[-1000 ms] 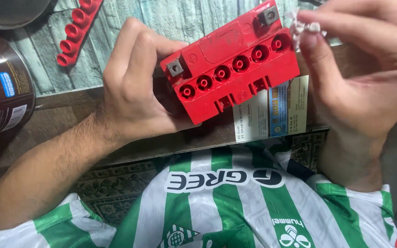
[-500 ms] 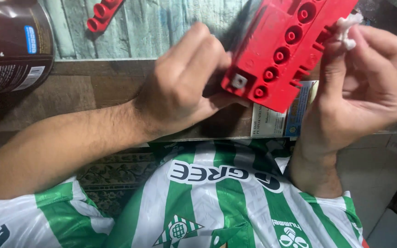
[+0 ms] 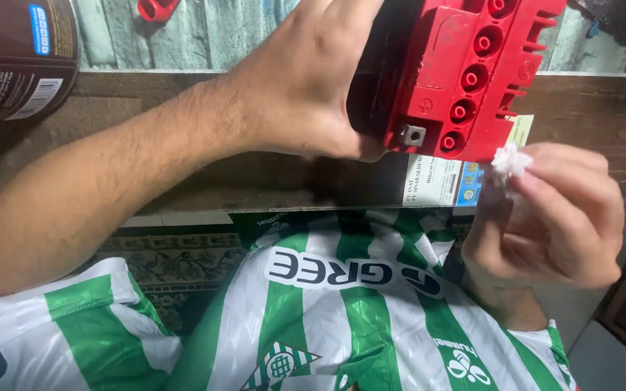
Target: Cleaning a red battery casing with a tissue and scraping the metal terminals with a utility knife.
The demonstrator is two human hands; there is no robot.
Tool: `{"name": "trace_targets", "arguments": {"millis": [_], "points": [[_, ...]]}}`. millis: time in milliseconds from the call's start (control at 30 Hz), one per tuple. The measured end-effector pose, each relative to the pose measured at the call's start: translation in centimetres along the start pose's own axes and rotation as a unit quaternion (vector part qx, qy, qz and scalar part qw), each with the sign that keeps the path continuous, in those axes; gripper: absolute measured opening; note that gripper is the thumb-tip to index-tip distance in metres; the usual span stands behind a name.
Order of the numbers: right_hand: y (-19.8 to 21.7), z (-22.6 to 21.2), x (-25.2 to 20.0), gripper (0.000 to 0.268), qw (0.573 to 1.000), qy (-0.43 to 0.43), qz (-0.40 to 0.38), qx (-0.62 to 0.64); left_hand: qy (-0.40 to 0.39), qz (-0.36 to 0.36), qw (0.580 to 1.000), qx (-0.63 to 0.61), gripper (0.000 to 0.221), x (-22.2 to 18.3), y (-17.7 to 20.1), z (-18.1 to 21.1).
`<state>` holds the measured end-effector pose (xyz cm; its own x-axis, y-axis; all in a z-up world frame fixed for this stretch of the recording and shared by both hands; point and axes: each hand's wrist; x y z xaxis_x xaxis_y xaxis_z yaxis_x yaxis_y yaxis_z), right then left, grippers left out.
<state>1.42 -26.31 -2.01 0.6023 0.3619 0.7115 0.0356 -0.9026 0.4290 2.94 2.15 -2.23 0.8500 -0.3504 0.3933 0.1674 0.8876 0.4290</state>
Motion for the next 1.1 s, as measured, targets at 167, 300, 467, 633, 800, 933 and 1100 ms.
{"name": "trace_targets", "arguments": {"millis": [167,300,467,633,800,933,1100], "points": [[0.0,-2.9,0.2,0.017,0.998,0.009,-0.047,-0.033,0.118,0.071,0.974,0.182,0.129,-2.1,-2.8,1.1],[-1.0,-2.7,0.9,0.016,0.998,0.015,-0.024,-0.047,0.143,0.124,0.966,0.178,0.112,-2.4,-2.1,2.8],[-0.8,-2.1,0.3,0.019,0.999,-0.012,0.009,-0.043,0.122,0.086,0.968,0.204,0.105,-2.1,-1.5,1.0],[-0.3,-3.0,0.6,0.012,0.993,0.056,-0.029,-0.097,0.041,0.056,0.993,0.1,0.075,-1.1,-1.3,0.0],[1.0,-1.1,0.4,0.028,0.991,0.064,-0.056,-0.107,0.101,0.06,0.976,0.185,0.083,-2.6,-1.9,-0.1],[1.8,0.2,0.9,0.021,0.991,0.003,-0.001,-0.132,0.11,0.074,0.974,0.185,0.1,-2.9,-2.2,0.3],[-0.8,-0.6,2.3,0.009,0.994,0.046,0.005,-0.095,0.15,0.041,0.958,0.24,0.128,-4.2,-2.3,0.1]]}}
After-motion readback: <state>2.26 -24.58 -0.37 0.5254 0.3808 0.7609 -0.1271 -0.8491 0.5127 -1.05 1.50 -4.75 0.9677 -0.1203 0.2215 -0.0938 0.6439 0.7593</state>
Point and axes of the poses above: each hand's wrist, its own x-axis towards the middle knuckle, its own y-axis out of the back of the hand, z = x × y, and after that the axes turned 2 degrees about z, right-handed
